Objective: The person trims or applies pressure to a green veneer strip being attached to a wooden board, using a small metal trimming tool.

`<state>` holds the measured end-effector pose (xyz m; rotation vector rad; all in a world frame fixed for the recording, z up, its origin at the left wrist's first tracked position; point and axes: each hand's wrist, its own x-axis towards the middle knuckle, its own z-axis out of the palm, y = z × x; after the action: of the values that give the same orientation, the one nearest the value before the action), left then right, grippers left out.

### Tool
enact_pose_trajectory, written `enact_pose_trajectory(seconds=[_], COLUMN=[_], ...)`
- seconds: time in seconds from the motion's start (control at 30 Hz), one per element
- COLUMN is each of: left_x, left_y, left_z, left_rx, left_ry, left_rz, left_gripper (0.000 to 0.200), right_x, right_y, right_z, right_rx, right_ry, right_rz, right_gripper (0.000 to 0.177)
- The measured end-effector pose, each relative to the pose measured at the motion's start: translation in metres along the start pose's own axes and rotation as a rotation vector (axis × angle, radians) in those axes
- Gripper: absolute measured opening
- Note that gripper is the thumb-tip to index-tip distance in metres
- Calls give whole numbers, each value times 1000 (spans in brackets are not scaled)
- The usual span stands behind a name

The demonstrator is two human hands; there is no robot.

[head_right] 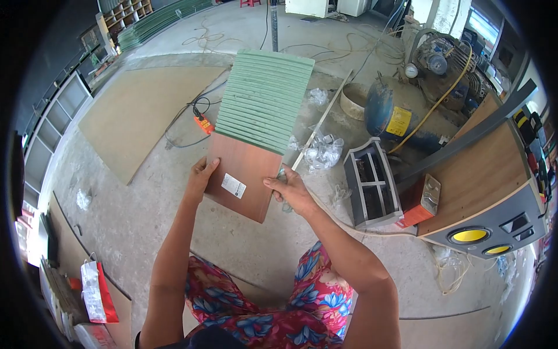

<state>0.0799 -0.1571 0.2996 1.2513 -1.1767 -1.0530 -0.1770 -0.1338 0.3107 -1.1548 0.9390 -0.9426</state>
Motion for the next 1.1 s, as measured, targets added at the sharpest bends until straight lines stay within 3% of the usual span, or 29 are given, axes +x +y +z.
enact_pose_trajectory(seconds=[0.07,0.37,0.47,0.57,0.63,0.73,0.8,0.83,1.0,1.1], left_x=[5,39,39,45,44,29,28,29,28,39], left_y=[8,-8,-17,-29,-24,3,4,0,-24,-55], left_z=[11,16,17,-1,-17,-32,-38,-42,-45,-46], left_rx=[-98,203,158,179,275,493,553,519,176,78], left_ry=[114,271,351,361,369,345,350,348,375,239], left_rz=[95,-97,-73,-27,-4,-86,-128,-170,-402,-608], left_gripper=[39,57,62,62,62,65,66,68,78,86], right_x=[2,3,9,11,17,11,0,-6,-5,1], right_y=[3,7,13,7,12,2,-12,-18,-22,-31], right_z=[3,3,-2,-21,-45,-63,-48,-38,-13,-6], right_rx=[18,-39,-86,-34,-59,-352,-546,-644,-764,-853], right_ry=[18,-72,-30,174,445,450,360,313,336,391], right_rz=[-6,68,169,181,81,-277,-248,-233,-577,-678], right_gripper=[51,57,40,47,40,34,31,30,41,44])
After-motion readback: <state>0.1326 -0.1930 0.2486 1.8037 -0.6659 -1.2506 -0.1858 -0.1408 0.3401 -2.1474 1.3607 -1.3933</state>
